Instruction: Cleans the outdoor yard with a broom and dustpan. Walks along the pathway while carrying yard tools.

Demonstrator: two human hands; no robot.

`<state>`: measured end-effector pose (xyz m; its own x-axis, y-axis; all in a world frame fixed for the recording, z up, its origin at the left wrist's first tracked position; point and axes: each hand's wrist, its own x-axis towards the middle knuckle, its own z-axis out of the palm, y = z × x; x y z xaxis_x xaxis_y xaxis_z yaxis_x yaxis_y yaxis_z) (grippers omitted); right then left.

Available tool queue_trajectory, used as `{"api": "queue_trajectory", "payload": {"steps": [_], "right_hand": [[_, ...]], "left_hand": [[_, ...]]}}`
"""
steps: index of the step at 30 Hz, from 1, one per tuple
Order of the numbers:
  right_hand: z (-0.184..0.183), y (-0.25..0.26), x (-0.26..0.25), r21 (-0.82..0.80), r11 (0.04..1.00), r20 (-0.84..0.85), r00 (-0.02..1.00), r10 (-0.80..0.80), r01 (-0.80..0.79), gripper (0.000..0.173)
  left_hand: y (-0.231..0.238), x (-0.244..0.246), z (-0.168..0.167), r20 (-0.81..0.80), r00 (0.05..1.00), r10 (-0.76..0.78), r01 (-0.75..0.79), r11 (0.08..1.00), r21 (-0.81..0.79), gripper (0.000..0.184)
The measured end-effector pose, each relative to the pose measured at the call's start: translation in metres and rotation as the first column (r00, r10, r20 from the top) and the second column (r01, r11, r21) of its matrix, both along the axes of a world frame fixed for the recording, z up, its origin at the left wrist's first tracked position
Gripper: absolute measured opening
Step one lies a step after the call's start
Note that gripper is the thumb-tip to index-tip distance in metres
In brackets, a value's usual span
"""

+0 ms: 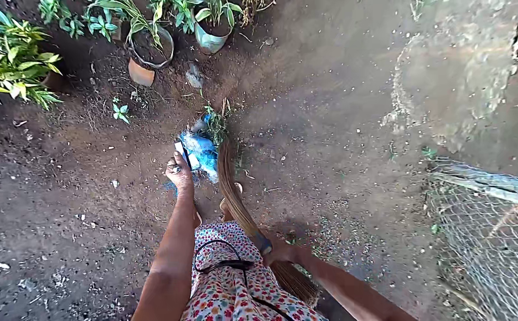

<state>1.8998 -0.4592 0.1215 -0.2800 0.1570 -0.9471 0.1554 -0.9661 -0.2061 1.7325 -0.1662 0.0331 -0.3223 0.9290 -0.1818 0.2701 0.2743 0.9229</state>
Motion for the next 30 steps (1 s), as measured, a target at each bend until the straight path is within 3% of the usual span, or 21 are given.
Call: {"api": "queue_trajectory", "payload": {"steps": [3,6,14,18,21,24,28,30], "right_hand": [[0.019,0.000,-0.031,0.048,0.992,-0.075,0.991,-0.113,0.117,0.120],[0.034,0.001,-0.043,0.055,0.994,-0.102,0.991,-0.089,0.095,0.119],[0.041,-0.031,-0.038,0.100,0.994,-0.077,0.996,-0.044,0.051,0.133],[0.041,-0.013,-0.035,0.125,0.991,-0.155,0.986,0.061,-0.042,0.124],[0.042,-0.008,-0.027,0.110,0.992,-0.092,0.994,-0.055,0.065,0.119],[0.082,-0.012,0.006,0.087,0.994,0.068,0.995,-0.074,0.068,0.122],[0.170,0.007,0.070,0.042,0.997,0.288,0.956,0.054,-0.069,0.126],[0.191,0.024,0.096,0.050,0.992,0.396,0.914,0.090,-0.119,0.129]], "left_hand": [[-0.010,-0.003,-0.005,0.048,0.999,0.007,-0.008,0.999,0.034,0.042],[-0.010,-0.010,-0.010,0.092,0.995,0.025,-0.029,0.999,0.043,0.043],[-0.030,-0.029,-0.002,0.005,1.000,-0.014,0.015,1.000,-0.019,0.045],[-0.048,-0.043,0.005,-0.029,0.999,-0.035,0.032,0.995,-0.092,0.043],[-0.044,-0.047,-0.001,-0.031,0.998,-0.046,0.043,0.994,-0.102,0.044],[-0.039,-0.056,-0.003,-0.036,0.997,-0.075,0.068,0.984,-0.162,0.046],[-0.035,-0.076,-0.013,-0.023,0.992,-0.120,0.111,0.964,-0.243,0.040],[-0.034,-0.079,-0.011,-0.033,0.992,-0.123,0.110,0.956,-0.271,0.038]]}}
